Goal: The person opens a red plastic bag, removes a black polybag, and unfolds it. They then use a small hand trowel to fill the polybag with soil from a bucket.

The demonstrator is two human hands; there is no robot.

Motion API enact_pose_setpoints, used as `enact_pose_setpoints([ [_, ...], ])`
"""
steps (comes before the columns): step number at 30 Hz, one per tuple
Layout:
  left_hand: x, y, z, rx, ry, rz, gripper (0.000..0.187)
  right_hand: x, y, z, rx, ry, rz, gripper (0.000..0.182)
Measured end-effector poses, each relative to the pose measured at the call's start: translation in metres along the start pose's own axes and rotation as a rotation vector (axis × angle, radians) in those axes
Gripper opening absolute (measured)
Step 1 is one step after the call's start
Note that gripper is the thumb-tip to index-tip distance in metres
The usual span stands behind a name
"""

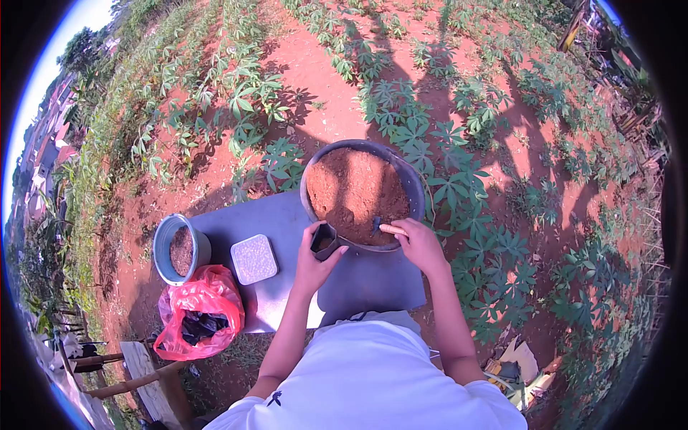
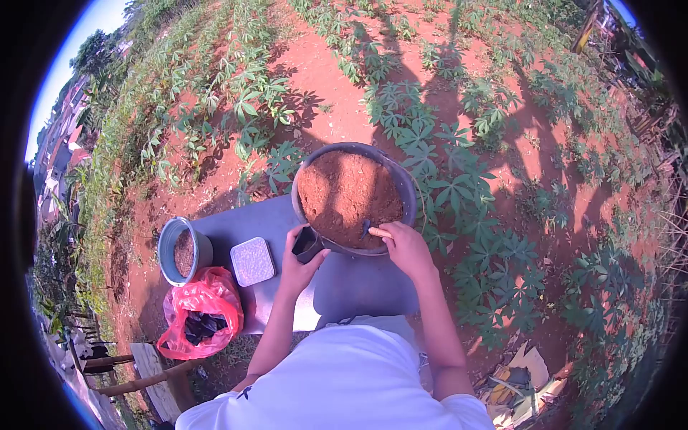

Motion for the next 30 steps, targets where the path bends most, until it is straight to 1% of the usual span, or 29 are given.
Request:
enact_pose_setpoints([
  [2, 0.002, -0.001, -0.001, -0.003, 0.0, 0.026, 0.065, -0.007, 0.006, 0.009, 0.012, -0.036, -0.011, 0.027],
  [4, 0.003, 0.001, 0.0, 0.0, 0.002, 0.048, 0.064, -0.007, 0.016, 0.025, 0.123, -0.057, -0.06, 0.021],
  [5, 0.004, 0.001, 0.002, 0.001, 0.019, 0.056, 0.064, -0.005, 0.019, 0.029, 0.119, -0.061, -0.055, 0.021],
  [7, 0.002, 0.004, 0.004, 0.003, 0.044, 0.072, 0.064, 0.004, 0.029, 0.039, 0.188, -0.128, -0.095, 0.015],
  [8, 0.002, 0.004, 0.006, 0.013, 0.036, 0.067, 0.064, 0.006, 0.031, 0.038, 0.168, -0.115, -0.094, 0.011],
  [10, 0.005, 0.005, 0.011, 0.025, 0.033, 0.06, 0.064, 0.001, 0.031, 0.038, 0.148, -0.097, -0.092, 0.013],
  [12, -0.001, 0.006, 0.012, -0.002, 0.085, 0.193, 0.062, -0.002, 0.03, 0.036, 0.13, -0.076, -0.097, 0.014],
  [13, 0.0, 0.006, 0.011, -0.007, 0.09, 0.195, 0.062, -0.004, 0.026, 0.034, 0.125, -0.028, -0.078, 0.015],
  [16, 0.002, 0.001, 0.006, -0.015, 0.086, 0.159, 0.061, -0.009, 0.019, 0.03, 0.108, 0.048, -0.056, 0.018],
  [18, 0.008, -0.001, 0.001, -0.032, 0.007, 0.013, 0.064, -0.013, 0.018, 0.027, 0.098, 0.075, -0.047, 0.021],
  [25, 0.009, -0.008, -0.001, -0.063, -0.007, -0.033, 0.063, -0.015, 0.016, 0.022, 0.122, 0.113, -0.021, 0.018],
  [30, 0.013, -0.013, -0.001, -0.092, 0.003, -0.023, 0.063, -0.015, 0.013, 0.012, 0.146, 0.141, -0.008, 0.016],
])
Point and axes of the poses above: each hand's wrist, its own y-axis towards the middle knuckle, its own z-axis out of the palm, x = y × z, the point moved 5 cm from there along y, towards the middle knuckle, and after that the axes turned 13 degrees about -z, right-handed, at the moved point
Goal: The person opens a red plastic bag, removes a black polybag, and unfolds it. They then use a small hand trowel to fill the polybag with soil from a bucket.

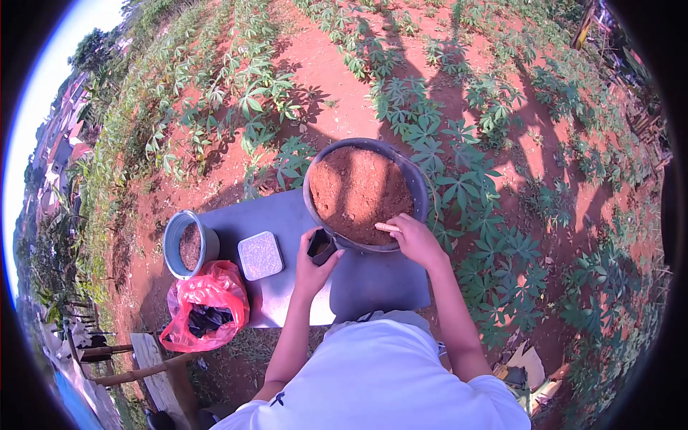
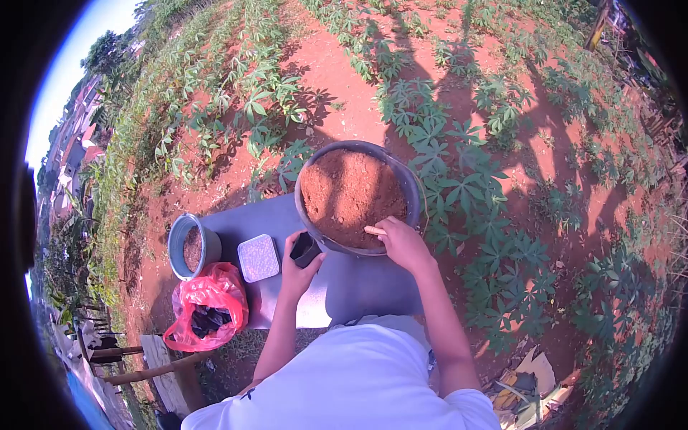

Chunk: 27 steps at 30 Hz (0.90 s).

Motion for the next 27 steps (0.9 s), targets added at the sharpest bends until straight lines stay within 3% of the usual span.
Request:
enact_pose_setpoints([
  [27, -0.002, 0.009, 0.017, -0.003, 0.027, -0.003, 0.062, 0.001, -0.018, -0.043, 0.015, 0.02, -0.014, 0.019],
])
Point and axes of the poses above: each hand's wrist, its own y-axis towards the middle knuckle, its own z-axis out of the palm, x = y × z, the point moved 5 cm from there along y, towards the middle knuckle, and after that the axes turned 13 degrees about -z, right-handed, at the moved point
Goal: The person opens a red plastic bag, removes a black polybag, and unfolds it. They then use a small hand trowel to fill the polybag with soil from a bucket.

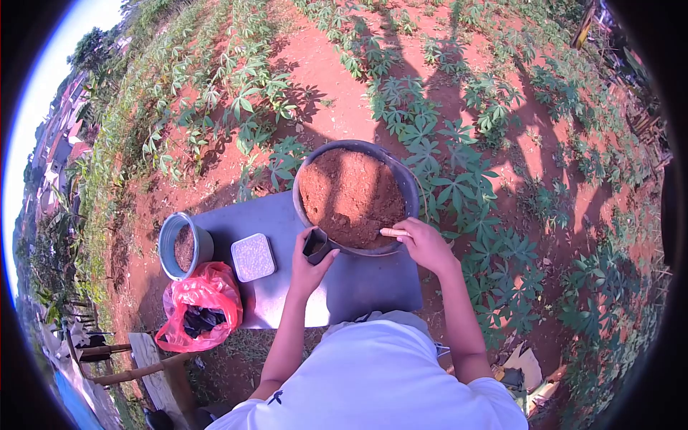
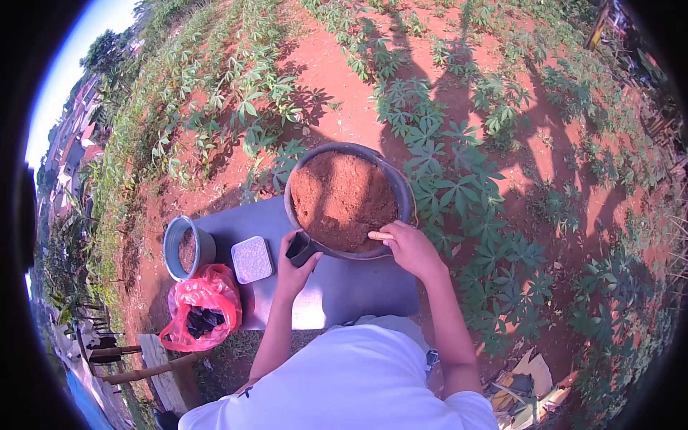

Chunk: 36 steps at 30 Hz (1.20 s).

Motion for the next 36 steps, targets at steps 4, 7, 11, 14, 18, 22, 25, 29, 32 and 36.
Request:
enact_pose_setpoints([
  [4, 0.002, 0.002, -0.005, -0.018, 0.014, 0.013, 0.062, -0.002, -0.008, -0.005, -0.055, 0.058, 0.008, 0.021],
  [7, -0.002, 0.002, -0.008, -0.028, 0.027, 0.022, 0.062, -0.007, -0.015, -0.007, -0.099, 0.079, 0.037, 0.023],
  [11, -0.002, 0.002, -0.007, -0.001, 0.006, -0.027, 0.063, -0.005, -0.023, -0.015, -0.155, 0.137, 0.073, 0.024],
  [14, -0.002, 0.004, -0.005, 0.002, 0.026, -0.011, 0.064, -0.006, -0.029, -0.021, -0.215, 0.166, 0.068, 0.024],
  [18, -0.012, 0.006, 0.003, 0.016, 0.117, 0.112, 0.065, 0.0, -0.033, -0.037, -0.202, 0.198, 0.099, 0.026],
  [22, -0.028, 0.004, 0.014, 0.037, 0.235, 0.191, 0.066, 0.011, -0.032, -0.056, -0.239, 0.244, 0.096, 0.026],
  [25, -0.032, 0.004, 0.022, 0.073, 0.303, 0.254, 0.067, 0.018, -0.032, -0.069, -0.277, 0.258, 0.037, 0.027],
  [29, -0.047, 0.004, 0.029, 0.099, 0.362, 0.341, 0.069, 0.036, -0.03, -0.087, -0.264, 0.279, -0.004, 0.027],
  [32, -0.062, 0.0, 0.032, 0.115, 0.39, 0.385, 0.068, 0.047, -0.028, -0.092, -0.241, 0.282, -0.089, 0.027],
  [36, -0.068, 0.002, 0.034, 0.132, 0.459, 0.421, 0.064, 0.059, -0.026, -0.091, -0.242, 0.27, -0.171, 0.027],
])
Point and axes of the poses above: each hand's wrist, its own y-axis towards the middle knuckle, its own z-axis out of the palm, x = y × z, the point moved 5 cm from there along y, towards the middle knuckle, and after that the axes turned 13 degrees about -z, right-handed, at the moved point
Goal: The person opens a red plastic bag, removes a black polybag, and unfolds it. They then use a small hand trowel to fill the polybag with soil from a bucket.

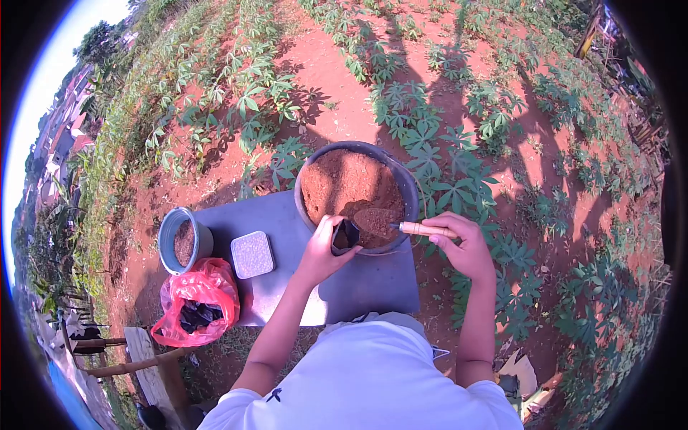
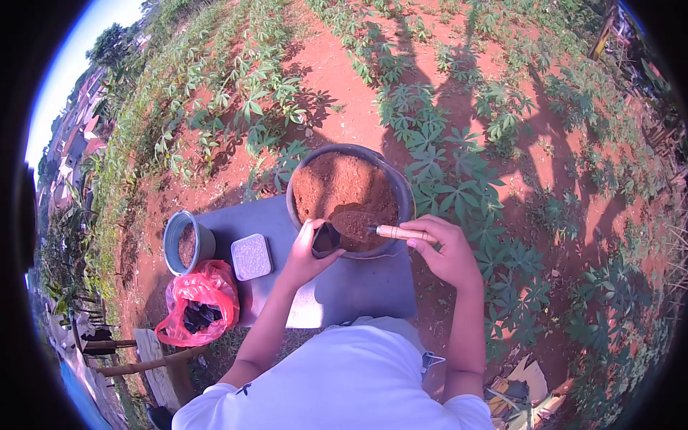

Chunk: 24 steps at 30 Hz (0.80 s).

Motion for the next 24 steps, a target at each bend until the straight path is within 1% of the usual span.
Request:
enact_pose_setpoints([
  [4, -0.005, 0.004, -0.001, -0.024, 0.023, -0.001, 0.062, -0.002, 0.0, 0.01, 0.037, 0.022, 0.02, 0.026],
  [7, -0.007, 0.008, -0.002, -0.035, 0.057, 0.037, 0.061, -0.003, 0.0, 0.016, 0.063, -0.004, -0.001, 0.026],
  [10, -0.005, 0.007, -0.001, -0.007, 0.093, 0.037, 0.063, -0.004, 0.0, 0.022, 0.098, -0.029, -0.014, 0.025],
  [21, -0.002, 0.002, 0.001, 0.017, 0.049, 0.059, 0.063, -0.001, 0.004, 0.031, 0.162, -0.06, 0.006, 0.026],
  [24, -0.003, 0.002, 0.001, 0.032, 0.073, 0.053, 0.064, -0.001, 0.006, 0.035, 0.178, -0.094, -0.034, 0.024],
])
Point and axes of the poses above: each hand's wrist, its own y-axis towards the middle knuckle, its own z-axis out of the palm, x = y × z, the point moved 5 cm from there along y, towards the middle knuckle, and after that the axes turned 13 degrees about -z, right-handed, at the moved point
